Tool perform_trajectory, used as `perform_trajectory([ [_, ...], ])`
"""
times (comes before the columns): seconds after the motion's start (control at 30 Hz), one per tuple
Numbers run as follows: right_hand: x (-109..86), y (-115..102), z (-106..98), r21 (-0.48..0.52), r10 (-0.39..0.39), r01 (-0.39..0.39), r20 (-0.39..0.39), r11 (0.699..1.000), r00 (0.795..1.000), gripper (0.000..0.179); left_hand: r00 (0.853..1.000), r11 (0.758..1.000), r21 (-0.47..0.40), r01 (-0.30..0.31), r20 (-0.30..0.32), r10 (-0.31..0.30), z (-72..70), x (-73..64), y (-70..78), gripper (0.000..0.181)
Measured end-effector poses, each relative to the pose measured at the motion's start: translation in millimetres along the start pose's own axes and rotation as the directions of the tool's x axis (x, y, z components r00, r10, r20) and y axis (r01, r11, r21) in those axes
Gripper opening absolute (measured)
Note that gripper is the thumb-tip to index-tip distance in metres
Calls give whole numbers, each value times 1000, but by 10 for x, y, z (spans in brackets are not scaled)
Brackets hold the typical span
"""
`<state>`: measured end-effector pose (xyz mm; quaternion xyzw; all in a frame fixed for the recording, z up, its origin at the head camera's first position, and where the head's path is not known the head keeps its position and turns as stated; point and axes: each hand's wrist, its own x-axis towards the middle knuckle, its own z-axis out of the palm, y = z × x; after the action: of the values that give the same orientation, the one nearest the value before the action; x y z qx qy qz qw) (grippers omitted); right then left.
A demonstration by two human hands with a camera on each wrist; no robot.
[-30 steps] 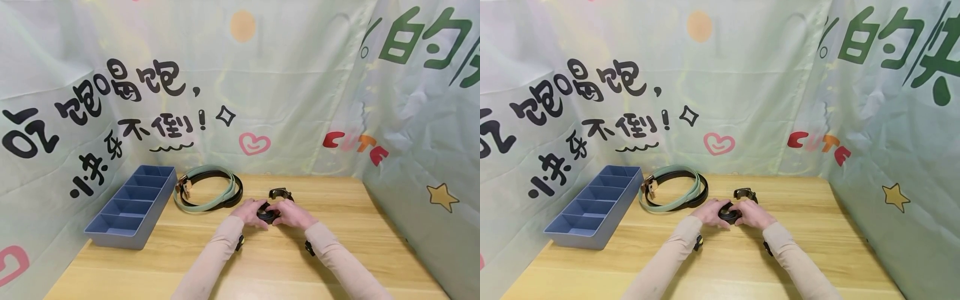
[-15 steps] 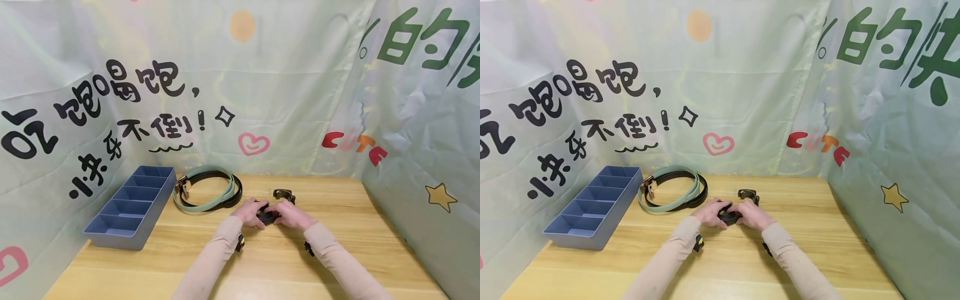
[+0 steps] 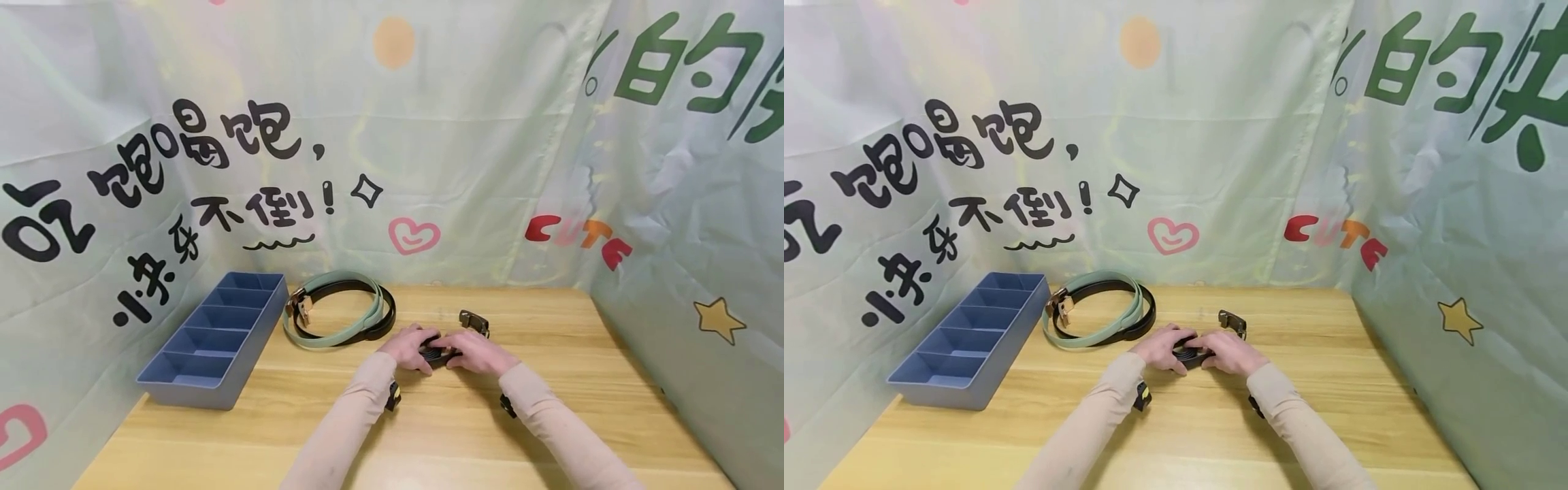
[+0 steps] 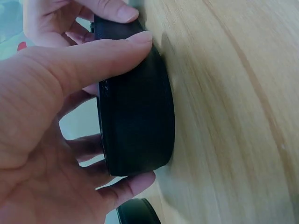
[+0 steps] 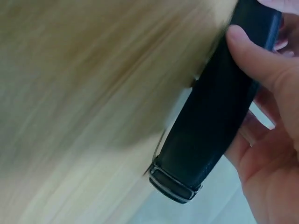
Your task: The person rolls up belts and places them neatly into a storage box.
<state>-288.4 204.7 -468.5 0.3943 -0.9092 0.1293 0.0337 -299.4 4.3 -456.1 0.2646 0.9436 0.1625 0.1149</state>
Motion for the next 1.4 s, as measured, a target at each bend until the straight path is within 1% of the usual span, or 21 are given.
perform_trajectory([
  [0.1,4,-8,7,-14,22,-23,-15,1000,1000,43,999,1000,-1,31,14,-31,13,-27,23,85],
  [0.17,11,-14,14,-24,33,-34,-37,999,999,39,998,998,-1,60,11,-60,23,-40,41,87],
  [0.3,21,-15,28,-27,39,-41,-70,999,997,34,992,993,-4,121,-25,-121,47,-49,64,89],
  [0.4,18,-6,35,-27,40,-42,-66,999,997,35,990,990,15,137,-46,-136,56,-44,62,90],
  [0.53,15,31,18,-8,50,-50,-30,999,998,43,993,994,14,111,-43,-110,12,-34,43,87],
  [0.6,1,53,9,8,56,-56,-4,998,998,47,995,996,4,94,-29,-93,-8,-35,35,87],
  [0.7,-19,75,-4,37,46,-47,32,998,998,49,998,998,-3,68,-6,-68,-12,-27,20,89],
  [0.8,-18,82,-17,61,35,-37,32,997,999,45,999,999,-1,40,3,-40,-2,-7,10,88],
  [0.9,6,82,-22,57,46,-47,6,997,999,39,999,999,8,35,-5,-35,1,1,13,87],
  [0.97,12,75,-22,43,63,-63,-11,997,998,37,999,999,17,49,-18,-49,2,-9,31,85],
  [1.07,19,55,-11,34,66,-64,-36,997,997,35,995,996,38,85,-46,-83,9,-20,61,84],
  [1.17,12,37,4,33,55,-54,-50,998,997,35,994,993,74,94,-69,-89,23,-9,74,82],
  [1.27,-10,42,16,34,44,-43,-33,999,998,40,996,994,93,64,-68,-58,39,3,47,80],
  [1.4,-33,56,3,40,18,-18,-2,999,1000,44,999,997,72,19,-36,-16,35,12,-3,83],
])
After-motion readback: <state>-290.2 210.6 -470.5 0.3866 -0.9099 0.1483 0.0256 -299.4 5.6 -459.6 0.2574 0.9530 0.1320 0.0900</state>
